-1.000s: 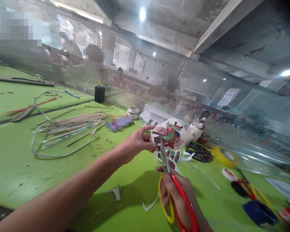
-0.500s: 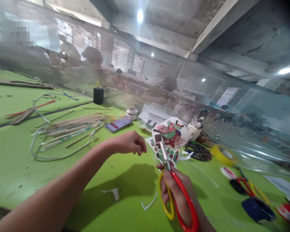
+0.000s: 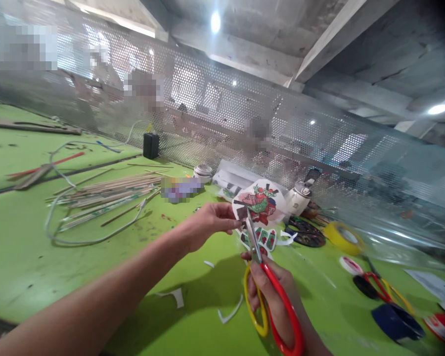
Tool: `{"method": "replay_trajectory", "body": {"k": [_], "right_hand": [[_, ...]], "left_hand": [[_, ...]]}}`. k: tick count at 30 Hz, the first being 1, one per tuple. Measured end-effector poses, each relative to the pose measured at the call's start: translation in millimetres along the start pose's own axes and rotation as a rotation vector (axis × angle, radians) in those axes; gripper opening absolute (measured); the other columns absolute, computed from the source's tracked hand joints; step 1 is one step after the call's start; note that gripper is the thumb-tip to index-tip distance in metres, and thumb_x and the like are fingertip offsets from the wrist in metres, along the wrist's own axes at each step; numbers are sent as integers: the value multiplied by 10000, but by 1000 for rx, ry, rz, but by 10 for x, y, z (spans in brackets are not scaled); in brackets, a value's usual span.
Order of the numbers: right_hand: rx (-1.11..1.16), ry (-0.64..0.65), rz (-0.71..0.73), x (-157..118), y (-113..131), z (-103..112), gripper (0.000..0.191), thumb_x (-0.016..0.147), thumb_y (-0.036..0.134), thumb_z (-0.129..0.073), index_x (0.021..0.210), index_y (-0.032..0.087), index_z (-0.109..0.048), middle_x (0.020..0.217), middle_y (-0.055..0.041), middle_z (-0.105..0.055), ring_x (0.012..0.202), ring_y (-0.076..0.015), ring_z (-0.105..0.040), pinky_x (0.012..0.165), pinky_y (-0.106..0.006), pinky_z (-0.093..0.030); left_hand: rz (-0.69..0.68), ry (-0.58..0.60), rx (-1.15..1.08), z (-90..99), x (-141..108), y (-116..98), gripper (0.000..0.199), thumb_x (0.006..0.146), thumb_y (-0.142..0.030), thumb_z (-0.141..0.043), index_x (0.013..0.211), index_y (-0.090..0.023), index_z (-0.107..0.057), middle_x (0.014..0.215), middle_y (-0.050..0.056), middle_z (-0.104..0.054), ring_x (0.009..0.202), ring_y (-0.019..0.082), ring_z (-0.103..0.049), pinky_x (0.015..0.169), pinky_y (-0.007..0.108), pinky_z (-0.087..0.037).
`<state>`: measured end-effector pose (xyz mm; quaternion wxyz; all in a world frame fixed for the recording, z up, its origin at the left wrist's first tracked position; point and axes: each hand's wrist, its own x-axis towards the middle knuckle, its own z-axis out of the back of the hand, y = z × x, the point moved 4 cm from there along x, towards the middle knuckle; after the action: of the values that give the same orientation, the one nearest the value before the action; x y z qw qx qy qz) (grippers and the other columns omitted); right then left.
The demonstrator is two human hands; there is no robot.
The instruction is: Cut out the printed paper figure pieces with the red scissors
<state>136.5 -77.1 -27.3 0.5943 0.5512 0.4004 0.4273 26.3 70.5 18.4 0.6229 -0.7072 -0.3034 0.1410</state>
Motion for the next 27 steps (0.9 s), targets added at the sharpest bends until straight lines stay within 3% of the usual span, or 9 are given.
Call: {"method": "replay_trajectory", "body": {"k": [9, 20, 27], "right_hand": [[-75, -17, 44, -3, -24, -6, 552, 828, 588, -581, 1088, 103, -620, 525, 62, -456, 408, -74, -417, 402, -193, -367], [-28, -26, 86, -9, 40, -40, 505, 820, 563, -609, 1037, 109, -639, 537, 50, -483, 440, -84, -464, 456, -212, -428], [14, -50, 37, 5, -15, -43, 546, 780, 605, -626, 1041, 126, -650, 523, 64, -460, 410, -73, -429, 416, -189, -366]], "left_hand": [[45, -63, -90, -34, -11, 40, 182, 676, -248, -802, 742, -121, -689, 699, 31, -663, 633, 104, -533, 614, 261, -367], [38, 51, -55, -52, -37, -2, 177, 722, -215, -748, 863, -108, -729, 759, 70, -691, 627, 106, -525, 597, 263, -350], [45, 45, -64, -65, -44, -10, 102, 714, -179, -725, 797, -119, -736, 705, 47, -673, 598, 95, -501, 589, 261, -342]]}}
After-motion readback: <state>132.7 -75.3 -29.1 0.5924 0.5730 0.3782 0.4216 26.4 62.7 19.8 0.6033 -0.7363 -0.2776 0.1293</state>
